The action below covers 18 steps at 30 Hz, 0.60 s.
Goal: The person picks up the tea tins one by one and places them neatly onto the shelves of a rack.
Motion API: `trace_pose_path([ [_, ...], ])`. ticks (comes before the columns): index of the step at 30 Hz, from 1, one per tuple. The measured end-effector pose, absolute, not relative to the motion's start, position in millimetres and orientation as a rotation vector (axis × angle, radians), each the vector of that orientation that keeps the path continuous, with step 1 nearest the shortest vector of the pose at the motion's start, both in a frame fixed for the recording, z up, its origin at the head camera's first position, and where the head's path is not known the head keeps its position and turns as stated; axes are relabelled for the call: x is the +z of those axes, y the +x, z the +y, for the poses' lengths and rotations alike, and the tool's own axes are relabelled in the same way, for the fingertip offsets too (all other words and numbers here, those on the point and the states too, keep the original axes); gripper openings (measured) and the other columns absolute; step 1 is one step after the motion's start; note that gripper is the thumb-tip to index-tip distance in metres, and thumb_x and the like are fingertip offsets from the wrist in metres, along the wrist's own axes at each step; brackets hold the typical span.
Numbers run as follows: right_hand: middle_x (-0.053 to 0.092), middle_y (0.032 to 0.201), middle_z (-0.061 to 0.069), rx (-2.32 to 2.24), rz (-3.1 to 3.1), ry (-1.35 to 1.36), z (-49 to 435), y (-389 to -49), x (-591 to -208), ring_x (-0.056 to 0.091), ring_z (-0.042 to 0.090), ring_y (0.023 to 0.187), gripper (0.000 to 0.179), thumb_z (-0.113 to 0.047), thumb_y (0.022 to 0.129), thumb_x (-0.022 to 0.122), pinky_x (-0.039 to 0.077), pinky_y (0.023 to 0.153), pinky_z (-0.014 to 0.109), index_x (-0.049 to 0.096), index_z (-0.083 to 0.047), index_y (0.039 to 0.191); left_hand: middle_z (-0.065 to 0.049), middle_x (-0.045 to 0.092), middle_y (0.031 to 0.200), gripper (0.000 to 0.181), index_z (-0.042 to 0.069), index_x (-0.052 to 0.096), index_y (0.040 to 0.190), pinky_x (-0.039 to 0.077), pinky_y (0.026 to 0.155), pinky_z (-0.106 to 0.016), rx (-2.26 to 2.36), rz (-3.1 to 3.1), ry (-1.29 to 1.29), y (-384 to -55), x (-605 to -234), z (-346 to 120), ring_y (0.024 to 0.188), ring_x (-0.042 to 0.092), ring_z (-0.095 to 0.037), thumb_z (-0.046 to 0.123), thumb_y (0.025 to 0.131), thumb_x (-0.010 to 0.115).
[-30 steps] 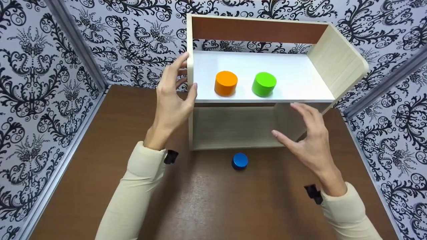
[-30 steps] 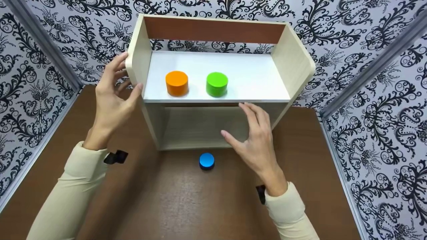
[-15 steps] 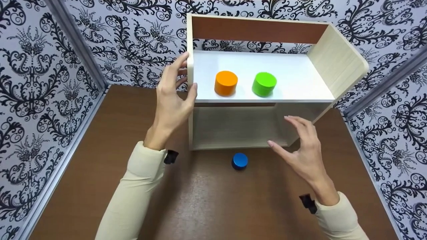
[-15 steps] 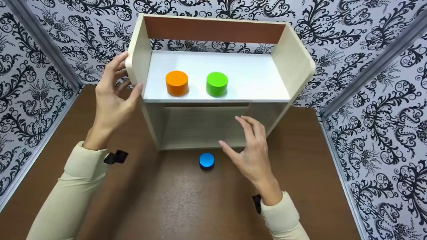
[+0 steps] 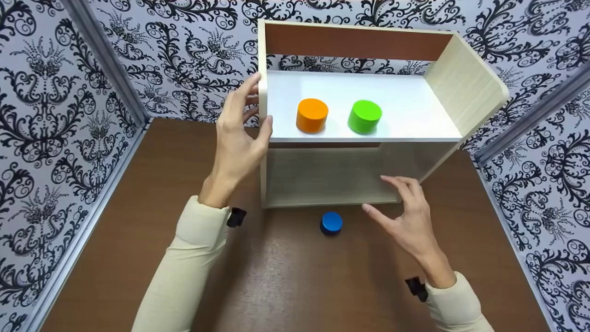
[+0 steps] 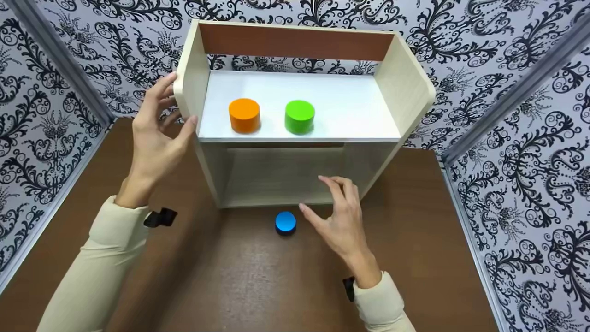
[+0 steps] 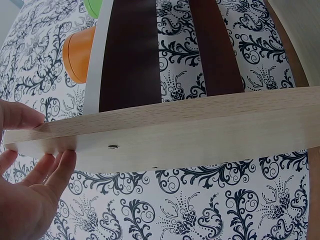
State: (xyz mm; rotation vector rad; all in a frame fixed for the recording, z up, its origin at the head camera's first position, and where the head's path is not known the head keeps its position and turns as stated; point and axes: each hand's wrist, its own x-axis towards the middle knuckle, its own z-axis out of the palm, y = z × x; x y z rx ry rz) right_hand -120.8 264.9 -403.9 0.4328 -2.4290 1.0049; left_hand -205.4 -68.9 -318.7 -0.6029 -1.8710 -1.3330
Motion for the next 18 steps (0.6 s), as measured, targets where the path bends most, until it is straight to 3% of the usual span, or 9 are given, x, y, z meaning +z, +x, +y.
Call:
trace_pose_path([
  [8,0.056,0.118,0.015,1.076,-2.476,0.413,265,-121,-418,0.054,0.032,0.11,0.056,-0.014,0.075,0.091,0.046,0.094,0.043,0.066,-0.003,0.124,-0.017,0.057,0.127,0.063,0.003,0.05,0.145,0.059,0.092,-0.028,-1.327,-1.874,-0.606,-205,-318,-69,0.113,0.061,-0.023,-0.009,0.085,0.067],
  [18,0.063,0.106,0.009,1.121,-2.462,0.455,262,-123,-429,0.059,0.021,0.097,0.038,-0.007,0.078,0.087,0.048,0.083,0.017,0.069,-0.004,0.111,-0.016,0.057,0.127,0.064,0.005,0.05,0.146,0.059,0.092,-0.028,-1.322,-1.883,-0.599,-205,-319,-69,0.113,0.061,-0.022,-0.008,0.086,0.067],
])
